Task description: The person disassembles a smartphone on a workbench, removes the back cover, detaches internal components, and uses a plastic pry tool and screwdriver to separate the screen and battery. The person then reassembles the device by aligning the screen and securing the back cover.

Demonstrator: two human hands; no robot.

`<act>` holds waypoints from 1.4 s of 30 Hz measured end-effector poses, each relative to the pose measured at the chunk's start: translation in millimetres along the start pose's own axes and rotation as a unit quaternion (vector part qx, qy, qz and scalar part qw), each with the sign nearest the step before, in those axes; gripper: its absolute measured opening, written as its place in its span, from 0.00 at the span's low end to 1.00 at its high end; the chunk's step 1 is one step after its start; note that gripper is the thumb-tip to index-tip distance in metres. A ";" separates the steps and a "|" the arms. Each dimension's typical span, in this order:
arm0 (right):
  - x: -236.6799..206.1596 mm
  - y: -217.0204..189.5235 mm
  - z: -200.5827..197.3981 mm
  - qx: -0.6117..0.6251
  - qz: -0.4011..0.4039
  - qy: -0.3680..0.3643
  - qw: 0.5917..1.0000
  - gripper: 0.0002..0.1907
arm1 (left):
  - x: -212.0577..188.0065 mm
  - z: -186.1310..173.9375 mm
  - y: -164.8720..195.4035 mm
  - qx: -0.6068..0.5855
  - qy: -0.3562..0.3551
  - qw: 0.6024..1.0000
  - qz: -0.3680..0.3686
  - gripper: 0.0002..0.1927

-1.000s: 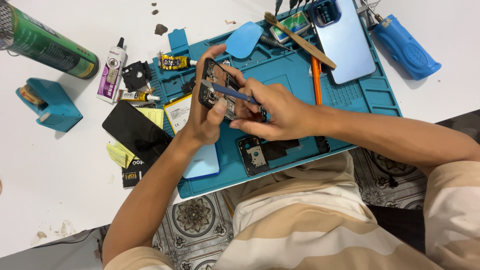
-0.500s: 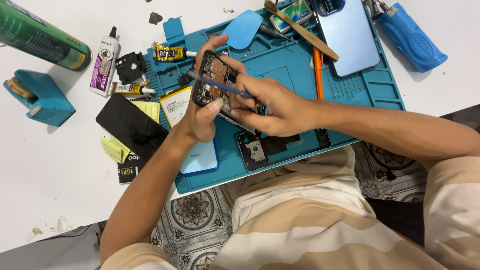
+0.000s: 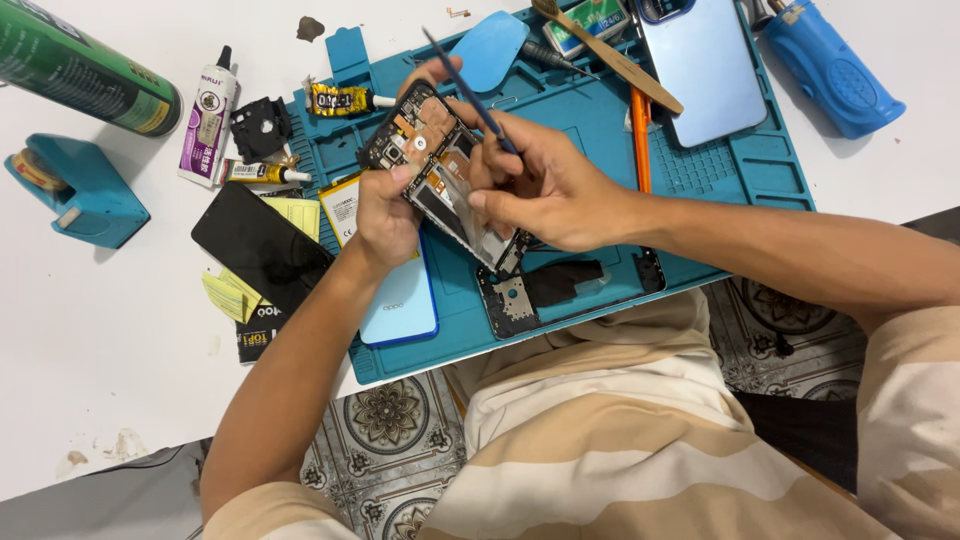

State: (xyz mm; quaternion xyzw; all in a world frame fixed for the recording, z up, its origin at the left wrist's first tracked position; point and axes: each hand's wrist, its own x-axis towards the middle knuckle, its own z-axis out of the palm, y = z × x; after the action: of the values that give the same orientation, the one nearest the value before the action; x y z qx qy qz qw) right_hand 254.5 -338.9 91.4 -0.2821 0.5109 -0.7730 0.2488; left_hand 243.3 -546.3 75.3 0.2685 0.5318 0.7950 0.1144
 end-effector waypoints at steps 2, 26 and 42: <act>-1.4 -0.8 -2.0 -0.047 0.012 0.008 0.999 0.21 | 0.8 -0.1 0.8 -0.015 0.000 1.000 -0.004 0.44; -8.0 -7.2 7.0 -0.395 -0.048 -0.076 0.914 0.25 | 1.4 -2.0 -14.9 0.004 0.040 0.999 0.035 0.43; -5.9 -23.0 1.3 -0.408 -0.055 -0.119 0.904 0.19 | -3.0 -2.9 -4.0 -0.012 -0.012 1.000 -0.007 0.46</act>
State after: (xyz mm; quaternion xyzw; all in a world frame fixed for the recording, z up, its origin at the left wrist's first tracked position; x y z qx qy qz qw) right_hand 257.4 -327.6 112.1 -0.4764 0.7319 -0.4701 0.1276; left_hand 243.7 -548.3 69.9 0.2723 0.5225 0.7975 0.1298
